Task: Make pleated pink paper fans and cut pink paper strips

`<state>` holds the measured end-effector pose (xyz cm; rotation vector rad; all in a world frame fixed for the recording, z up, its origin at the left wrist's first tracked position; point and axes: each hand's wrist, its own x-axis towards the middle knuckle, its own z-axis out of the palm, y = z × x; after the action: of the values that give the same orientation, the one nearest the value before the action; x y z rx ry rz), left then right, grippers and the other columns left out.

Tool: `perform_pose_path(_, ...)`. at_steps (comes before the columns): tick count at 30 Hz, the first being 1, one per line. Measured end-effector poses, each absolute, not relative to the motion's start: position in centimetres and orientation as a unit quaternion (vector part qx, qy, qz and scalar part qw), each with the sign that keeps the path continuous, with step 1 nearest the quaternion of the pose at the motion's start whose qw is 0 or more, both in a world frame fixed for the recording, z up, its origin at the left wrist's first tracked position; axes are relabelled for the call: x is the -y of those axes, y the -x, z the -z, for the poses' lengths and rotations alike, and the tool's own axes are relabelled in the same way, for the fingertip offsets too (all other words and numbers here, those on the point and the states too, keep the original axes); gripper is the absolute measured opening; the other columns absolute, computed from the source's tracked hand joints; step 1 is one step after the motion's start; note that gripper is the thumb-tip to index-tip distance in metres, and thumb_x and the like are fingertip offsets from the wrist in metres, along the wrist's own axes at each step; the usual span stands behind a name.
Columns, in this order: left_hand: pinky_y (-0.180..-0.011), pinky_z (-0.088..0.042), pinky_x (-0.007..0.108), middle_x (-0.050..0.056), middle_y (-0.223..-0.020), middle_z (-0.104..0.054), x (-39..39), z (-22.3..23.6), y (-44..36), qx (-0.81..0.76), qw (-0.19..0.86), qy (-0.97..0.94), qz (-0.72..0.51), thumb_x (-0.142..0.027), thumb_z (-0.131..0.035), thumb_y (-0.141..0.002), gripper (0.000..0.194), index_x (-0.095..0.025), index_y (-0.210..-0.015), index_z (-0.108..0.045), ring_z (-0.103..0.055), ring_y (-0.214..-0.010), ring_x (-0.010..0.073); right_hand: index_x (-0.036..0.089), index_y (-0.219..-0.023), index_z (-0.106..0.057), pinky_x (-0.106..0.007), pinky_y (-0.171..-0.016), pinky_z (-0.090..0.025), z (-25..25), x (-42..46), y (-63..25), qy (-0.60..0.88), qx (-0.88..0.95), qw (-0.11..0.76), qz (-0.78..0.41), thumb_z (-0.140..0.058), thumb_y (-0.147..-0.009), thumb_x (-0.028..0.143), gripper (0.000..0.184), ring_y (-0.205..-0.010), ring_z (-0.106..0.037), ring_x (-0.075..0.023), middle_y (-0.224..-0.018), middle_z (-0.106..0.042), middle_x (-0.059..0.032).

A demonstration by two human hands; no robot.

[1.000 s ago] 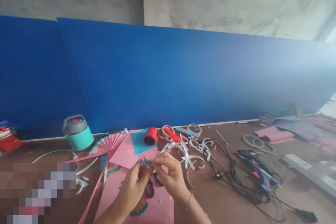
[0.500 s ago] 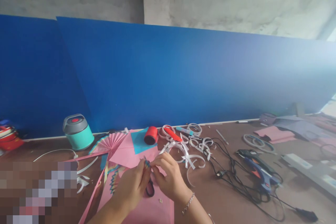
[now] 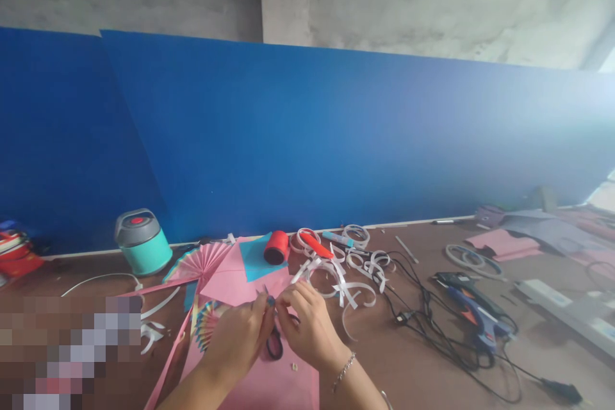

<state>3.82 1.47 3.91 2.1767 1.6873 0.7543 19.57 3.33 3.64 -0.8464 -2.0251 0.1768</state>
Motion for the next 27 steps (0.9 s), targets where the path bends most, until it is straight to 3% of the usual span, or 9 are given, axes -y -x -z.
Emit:
perform_pose_path(7,-0.057,-0.037,0.029,0.009,-0.062,-0.064,-1.4,-3.2,-3.8,-0.557,0.139,-0.762,-0.299,-0.032,-0.04,-0.089,0.022,-0.021,-0.084,-0.059,-0.062,-0.059,0.0245,0.019,-0.065,-0.051,-0.024,-0.057,-0.041,-3.4,-2.8,-18.2,0.398,0.725,0.52,-0.212,-0.05,-0.083,0.018,0.018,-0.058,-0.049,-0.0128,-0.061,-0.053,0.0001)
perform_pose_path(11,-0.058,-0.038,0.03,0.008,-0.059,-0.06,-1.5,-3.0,-3.9,-0.567,0.184,-0.723,-0.35,-0.038,-0.042,-0.088,0.025,-0.021,-0.081,-0.059,-0.059,-0.057,0.0218,0.018,-0.071,-0.056,-0.025,-0.059,-0.041,-2.6,-4.1,-19.2,0.441,0.641,0.561,-0.283,-0.054,-0.084,0.03,0.019,-0.062,-0.049,-0.0145,-0.065,-0.055,-0.0016)
perform_pose_path(16,-0.055,-0.037,0.025,0.0,-0.057,-0.048,-2.6,-4.2,-3.2,-0.523,0.358,-0.572,-0.52,-0.057,-0.036,-0.087,0.045,-0.019,-0.071,-0.054,-0.048,-0.054,0.0135,0.017,-0.081,-0.068,-0.029,-0.066,-0.046,-1.1,-6.2,-20.6,0.464,0.569,0.561,-0.381,-0.062,-0.078,0.043,0.027,-0.071,-0.056,-0.0187,-0.076,-0.065,-0.006)
perform_pose_path(19,-0.041,-0.021,0.02,-0.009,-0.048,-0.027,-3.2,-4.9,-2.7,-0.478,0.508,-0.481,-0.531,-0.066,-0.044,-0.08,0.049,-0.019,-0.066,-0.048,-0.025,-0.041,0.0063,0.017,-0.089,-0.07,-0.03,-0.065,-0.046,-0.1,-6.7,-20.5,0.461,0.573,0.542,-0.407,-0.065,-0.075,0.042,0.029,-0.067,-0.056,-0.0175,-0.072,-0.064,-0.004)
perform_pose_path(23,-0.039,-0.007,0.018,-0.013,-0.046,-0.021,-3.6,-5.3,-2.3,-0.422,0.639,-0.363,-0.531,-0.069,-0.053,-0.072,0.05,-0.02,-0.068,-0.042,-0.01,-0.04,0.0035,0.014,-0.109,-0.065,-0.029,-0.063,-0.045,0.5,-6.9,-20.3,0.448,0.577,0.503,-0.462,-0.065,-0.074,0.04,0.044,-0.061,-0.053,-0.015,-0.065,-0.061,-0.0007)
perform_pose_path(27,-0.037,-0.007,0.018,-0.014,-0.045,-0.021,-4.2,-5.3,-1.7,-0.409,0.663,-0.298,-0.552,-0.068,-0.059,-0.067,0.05,-0.02,-0.069,-0.043,-0.009,-0.039,0.0029,0.014,-0.082,-0.068,-0.028,-0.067,-0.043,0.5,-7.1,-20.4,0.474,0.6,0.483,-0.426,-0.063,-0.074,0.04,0.028,-0.07,-0.055,-0.0169,-0.073,-0.062,-0.0039)
